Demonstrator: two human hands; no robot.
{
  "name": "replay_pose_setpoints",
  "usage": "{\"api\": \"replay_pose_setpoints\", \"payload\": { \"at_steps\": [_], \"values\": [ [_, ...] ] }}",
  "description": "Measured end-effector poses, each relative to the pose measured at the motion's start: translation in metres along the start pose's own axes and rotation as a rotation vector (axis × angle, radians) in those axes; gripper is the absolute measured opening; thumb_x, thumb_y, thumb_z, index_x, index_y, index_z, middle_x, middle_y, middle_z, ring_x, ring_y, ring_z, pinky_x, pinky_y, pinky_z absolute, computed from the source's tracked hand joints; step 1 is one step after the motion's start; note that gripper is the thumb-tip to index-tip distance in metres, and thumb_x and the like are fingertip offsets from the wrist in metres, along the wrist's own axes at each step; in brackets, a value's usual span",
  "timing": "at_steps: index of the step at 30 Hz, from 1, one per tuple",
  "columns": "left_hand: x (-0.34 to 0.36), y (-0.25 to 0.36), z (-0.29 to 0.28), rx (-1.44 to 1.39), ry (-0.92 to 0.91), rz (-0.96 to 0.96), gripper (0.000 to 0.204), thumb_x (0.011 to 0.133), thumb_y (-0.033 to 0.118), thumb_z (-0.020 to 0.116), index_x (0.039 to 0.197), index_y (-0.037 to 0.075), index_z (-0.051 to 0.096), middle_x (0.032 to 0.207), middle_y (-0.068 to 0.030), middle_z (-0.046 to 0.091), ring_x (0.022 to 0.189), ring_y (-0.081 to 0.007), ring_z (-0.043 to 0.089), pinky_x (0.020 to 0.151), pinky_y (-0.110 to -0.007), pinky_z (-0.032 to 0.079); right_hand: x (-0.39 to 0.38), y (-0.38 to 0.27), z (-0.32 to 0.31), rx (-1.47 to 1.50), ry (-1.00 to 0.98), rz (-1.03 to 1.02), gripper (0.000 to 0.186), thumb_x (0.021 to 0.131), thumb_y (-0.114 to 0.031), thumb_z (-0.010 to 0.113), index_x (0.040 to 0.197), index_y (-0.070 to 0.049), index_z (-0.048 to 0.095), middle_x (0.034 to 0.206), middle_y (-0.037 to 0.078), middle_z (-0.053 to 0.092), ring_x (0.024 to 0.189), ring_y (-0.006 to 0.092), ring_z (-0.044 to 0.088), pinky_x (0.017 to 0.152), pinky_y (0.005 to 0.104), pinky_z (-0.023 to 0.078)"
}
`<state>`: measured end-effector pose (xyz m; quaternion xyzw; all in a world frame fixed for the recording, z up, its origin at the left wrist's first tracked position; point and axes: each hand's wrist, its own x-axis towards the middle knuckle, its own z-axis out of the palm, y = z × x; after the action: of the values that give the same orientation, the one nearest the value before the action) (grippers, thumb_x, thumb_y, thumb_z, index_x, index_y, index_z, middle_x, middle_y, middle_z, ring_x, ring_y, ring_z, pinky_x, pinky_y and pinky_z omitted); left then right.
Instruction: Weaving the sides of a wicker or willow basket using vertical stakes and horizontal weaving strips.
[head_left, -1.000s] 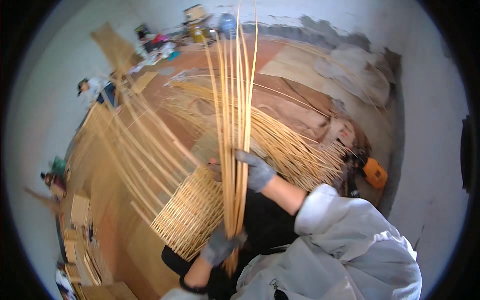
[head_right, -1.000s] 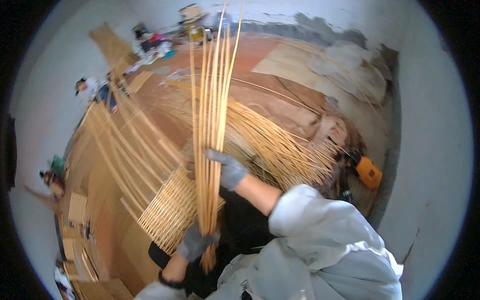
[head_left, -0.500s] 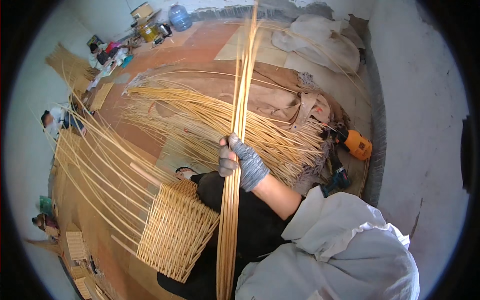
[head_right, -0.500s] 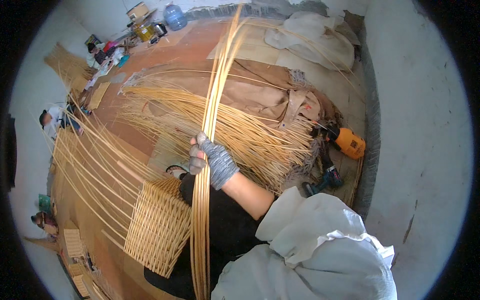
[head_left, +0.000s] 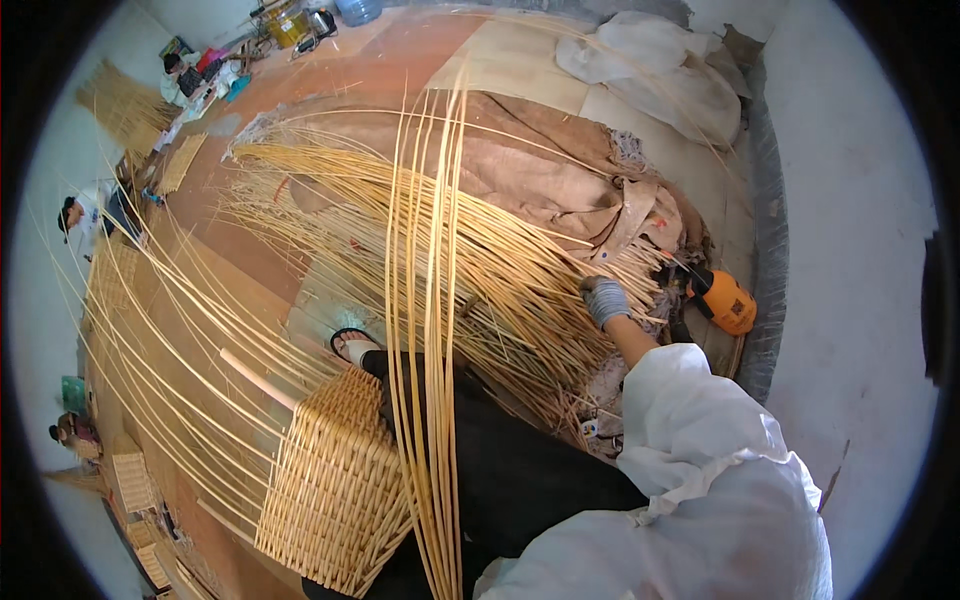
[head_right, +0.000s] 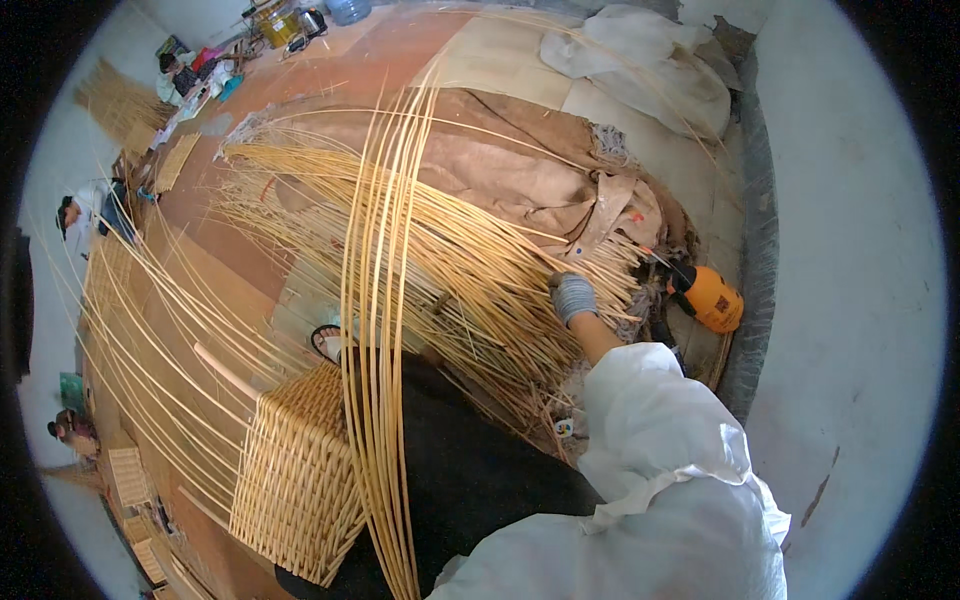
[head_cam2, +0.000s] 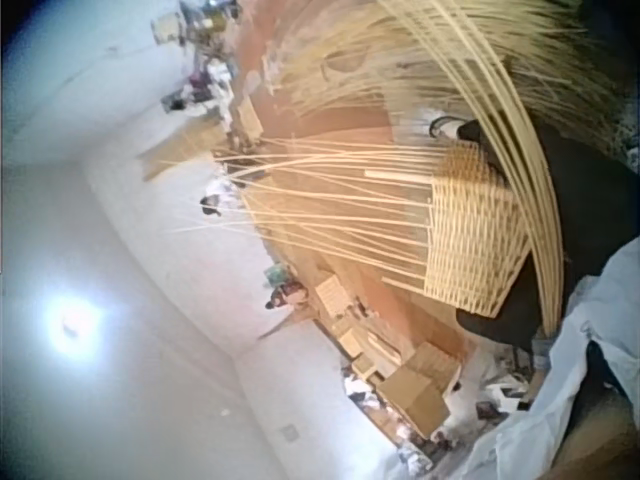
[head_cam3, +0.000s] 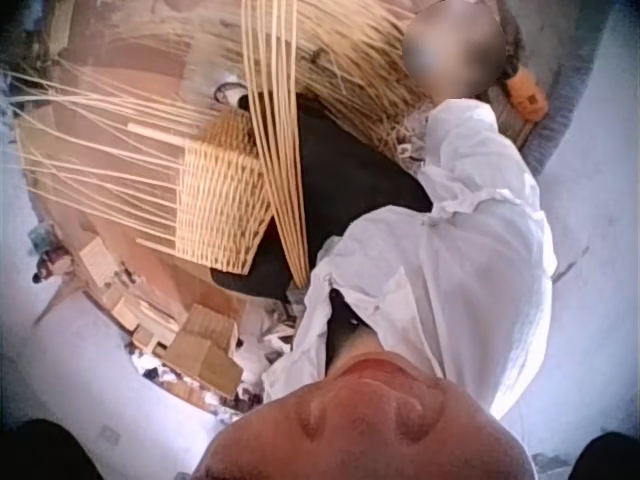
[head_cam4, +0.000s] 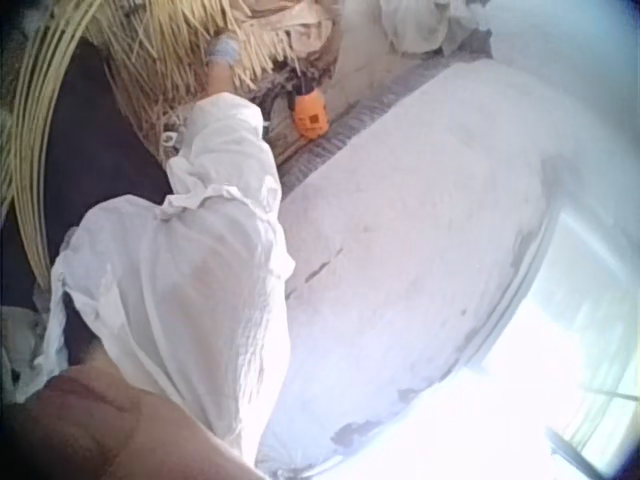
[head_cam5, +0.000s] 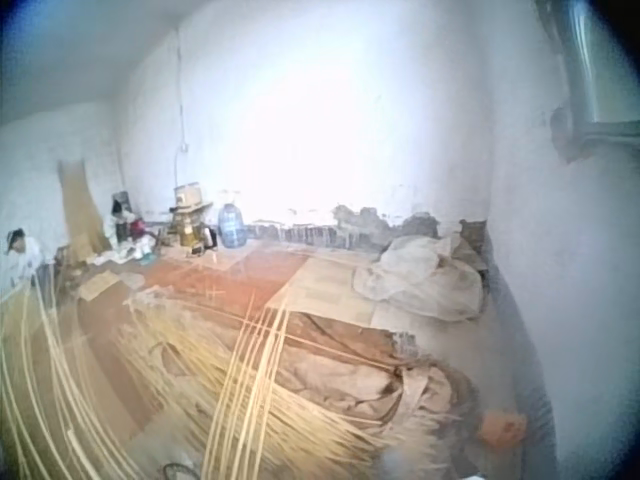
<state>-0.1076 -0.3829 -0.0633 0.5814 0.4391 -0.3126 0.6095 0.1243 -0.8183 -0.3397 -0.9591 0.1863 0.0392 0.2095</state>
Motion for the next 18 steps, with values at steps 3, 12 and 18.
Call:
{"api": "replay_pose_setpoints", "payload": {
  "at_steps": [3,12,18],
  "values": [
    [0.001,0.000,0.000,-0.004,0.000,-0.028,0.038,0.084,0.025,0.061,0.112,0.002,0.050,0.097,-0.0061,0.056,0.088,-0.0186,0.056,0.076,-0.032,0.047,0.000,-0.005,0.011,0.017,-0.021,0.003,0.019,0.076,-0.016,0.060,0.092,-0.008,0.068,0.096,0.014,0.065,0.086,0.0324,0.061,0.077,0.0397,0.048],
    [-0.029,-0.016,-0.062,-0.063,-0.049,0.065,0.039,0.085,0.027,0.060,0.113,0.001,0.051,0.099,-0.0064,0.057,0.088,-0.0187,0.056,0.078,-0.032,0.047,-0.102,-0.169,-0.056,1.667,-0.402,-0.020,0.059,0.082,-0.045,0.061,0.121,-0.003,0.048,0.110,0.014,0.058,0.098,0.0312,0.057,0.084,0.0430,0.047],
    [-0.043,-0.033,-0.139,-0.250,0.080,0.242,0.040,0.086,0.028,0.059,0.114,0.001,0.051,0.100,-0.0066,0.058,0.088,-0.0188,0.056,0.078,-0.032,0.047,-0.098,-0.215,-0.112,1.913,-0.658,0.115,0.051,0.075,-0.022,0.069,0.117,0.000,0.050,0.106,0.013,0.059,0.098,0.0267,0.058,0.091,0.0410,0.047]
  ]
}}
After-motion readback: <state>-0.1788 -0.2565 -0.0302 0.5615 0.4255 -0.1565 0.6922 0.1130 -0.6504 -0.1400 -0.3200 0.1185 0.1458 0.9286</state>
